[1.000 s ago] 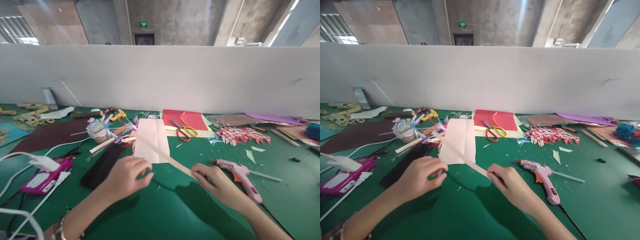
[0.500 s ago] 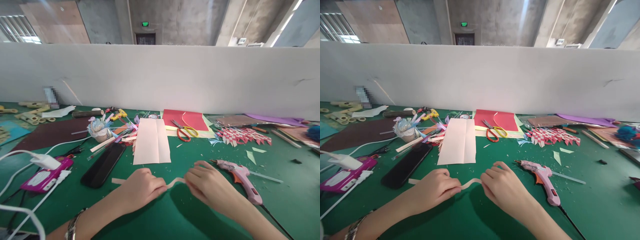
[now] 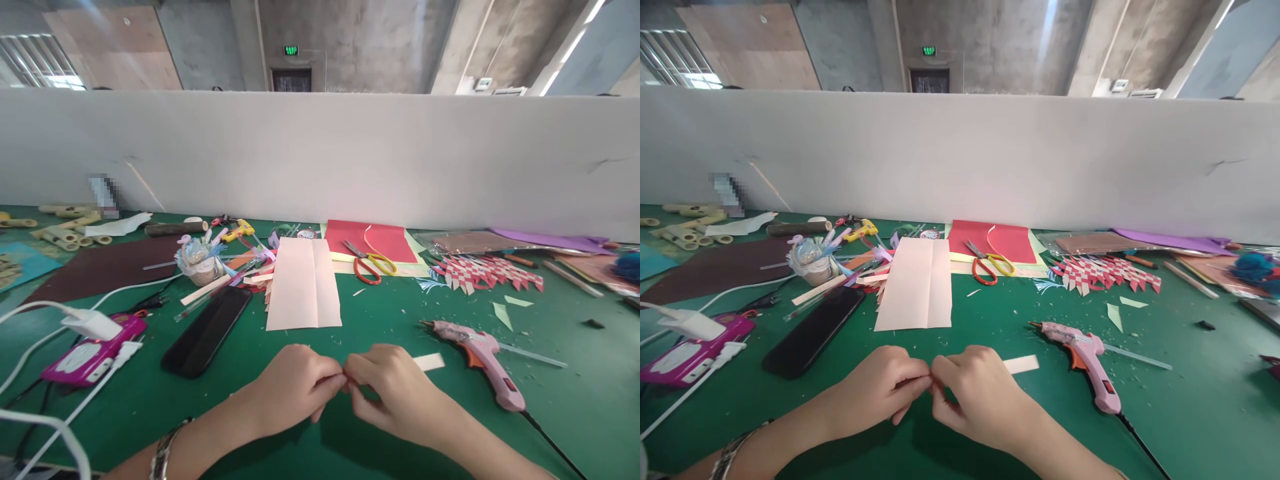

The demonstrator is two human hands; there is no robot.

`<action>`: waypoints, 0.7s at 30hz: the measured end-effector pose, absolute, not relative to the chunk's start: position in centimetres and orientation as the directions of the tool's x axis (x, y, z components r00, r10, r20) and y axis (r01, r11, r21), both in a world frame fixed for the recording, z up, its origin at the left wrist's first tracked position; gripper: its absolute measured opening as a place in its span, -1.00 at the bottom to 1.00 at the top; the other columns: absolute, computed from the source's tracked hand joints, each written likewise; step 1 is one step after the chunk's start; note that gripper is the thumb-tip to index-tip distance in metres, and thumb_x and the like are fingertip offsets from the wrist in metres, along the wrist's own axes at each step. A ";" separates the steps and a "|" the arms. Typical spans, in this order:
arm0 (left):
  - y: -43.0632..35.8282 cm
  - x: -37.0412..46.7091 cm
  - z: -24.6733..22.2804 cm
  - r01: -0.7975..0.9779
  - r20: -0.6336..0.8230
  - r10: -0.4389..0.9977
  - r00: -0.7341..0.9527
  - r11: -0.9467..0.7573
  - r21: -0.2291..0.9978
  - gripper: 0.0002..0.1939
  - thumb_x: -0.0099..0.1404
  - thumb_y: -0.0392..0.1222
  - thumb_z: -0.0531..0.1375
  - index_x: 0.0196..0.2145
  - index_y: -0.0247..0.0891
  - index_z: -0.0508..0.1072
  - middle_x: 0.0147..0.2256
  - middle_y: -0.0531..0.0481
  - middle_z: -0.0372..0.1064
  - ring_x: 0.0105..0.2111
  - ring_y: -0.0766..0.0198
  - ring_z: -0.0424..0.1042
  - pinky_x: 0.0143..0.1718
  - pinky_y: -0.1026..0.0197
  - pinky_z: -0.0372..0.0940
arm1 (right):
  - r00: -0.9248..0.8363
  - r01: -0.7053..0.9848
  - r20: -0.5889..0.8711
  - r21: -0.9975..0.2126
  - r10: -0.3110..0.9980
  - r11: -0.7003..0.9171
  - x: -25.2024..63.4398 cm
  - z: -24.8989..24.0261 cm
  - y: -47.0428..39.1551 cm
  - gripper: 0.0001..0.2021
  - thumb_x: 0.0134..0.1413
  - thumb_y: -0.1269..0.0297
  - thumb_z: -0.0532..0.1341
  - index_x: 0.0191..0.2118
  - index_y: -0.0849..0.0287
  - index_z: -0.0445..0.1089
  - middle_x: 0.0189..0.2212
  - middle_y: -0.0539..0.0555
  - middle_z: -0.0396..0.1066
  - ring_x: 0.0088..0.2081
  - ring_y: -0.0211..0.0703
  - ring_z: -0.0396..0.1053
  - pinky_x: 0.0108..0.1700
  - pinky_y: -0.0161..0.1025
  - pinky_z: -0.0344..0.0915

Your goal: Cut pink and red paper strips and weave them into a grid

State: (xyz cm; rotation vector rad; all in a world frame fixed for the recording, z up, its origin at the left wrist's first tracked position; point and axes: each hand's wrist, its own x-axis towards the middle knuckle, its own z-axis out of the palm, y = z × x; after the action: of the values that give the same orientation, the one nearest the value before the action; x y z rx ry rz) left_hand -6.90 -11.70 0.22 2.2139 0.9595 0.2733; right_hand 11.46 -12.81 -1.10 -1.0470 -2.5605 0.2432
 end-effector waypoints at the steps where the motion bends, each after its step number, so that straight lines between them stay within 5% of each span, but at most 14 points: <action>1: -11.8 -6.8 0.3 0.546 -0.125 0.713 0.690 -0.400 0.736 -0.60 0.34 -0.16 -0.08 -0.61 -0.28 0.30 -0.76 0.13 0.20 -0.70 0.42 0.22 -0.53 0.41 0.16 | -0.652 0.642 0.257 -0.313 0.713 0.700 11.4 -1.4 -12.8 -0.87 -0.06 0.44 0.02 -0.54 0.14 0.20 -0.70 -0.11 0.16 -0.65 -0.34 0.00 -0.53 -0.36 -0.08; 8: -11.8 -8.4 -0.1 0.485 -0.305 0.706 0.639 -0.062 0.872 -0.59 0.30 -0.01 -0.04 -0.44 -0.32 0.45 -0.76 0.13 0.17 -0.76 0.45 0.15 -0.64 0.43 0.13 | -0.597 0.672 0.213 -0.394 0.774 0.627 13.1 -2.0 -12.4 -0.88 -0.19 0.49 0.02 -0.61 0.16 0.11 -0.75 -0.13 0.00 -0.66 -0.38 -0.09 -0.54 -0.39 -0.15; 15: -10.9 -12.3 1.1 0.593 -0.323 0.757 0.568 -0.104 0.798 -0.59 0.30 -0.02 -0.04 -0.45 -0.31 0.47 -0.76 0.12 0.23 -0.72 0.43 0.24 -0.49 0.39 0.23 | -0.498 0.774 0.182 -0.347 0.848 0.529 18.1 -2.4 -12.3 -0.82 -0.12 0.49 -0.02 -0.64 0.16 0.07 -0.74 -0.11 0.05 -0.66 -0.37 0.01 -0.57 -0.40 -0.10; 21: -10.8 -13.2 1.8 0.680 -0.354 0.766 0.536 -0.144 0.718 -0.63 0.30 -0.06 -0.04 -0.39 -0.26 0.49 -0.74 0.12 0.27 -0.70 0.41 0.27 -0.53 0.42 0.22 | -0.299 0.835 0.424 -0.318 0.855 0.449 20.2 -1.0 -12.1 -0.83 0.07 0.37 -0.02 -0.47 0.15 0.24 -0.59 -0.01 0.29 -0.57 -0.29 0.20 -0.48 -0.37 0.09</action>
State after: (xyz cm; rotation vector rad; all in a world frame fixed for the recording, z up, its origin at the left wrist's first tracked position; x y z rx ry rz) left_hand -13.21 -10.81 1.84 1.8704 1.1873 0.1195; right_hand 20.19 -12.12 -1.03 -1.4098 -2.1660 0.0489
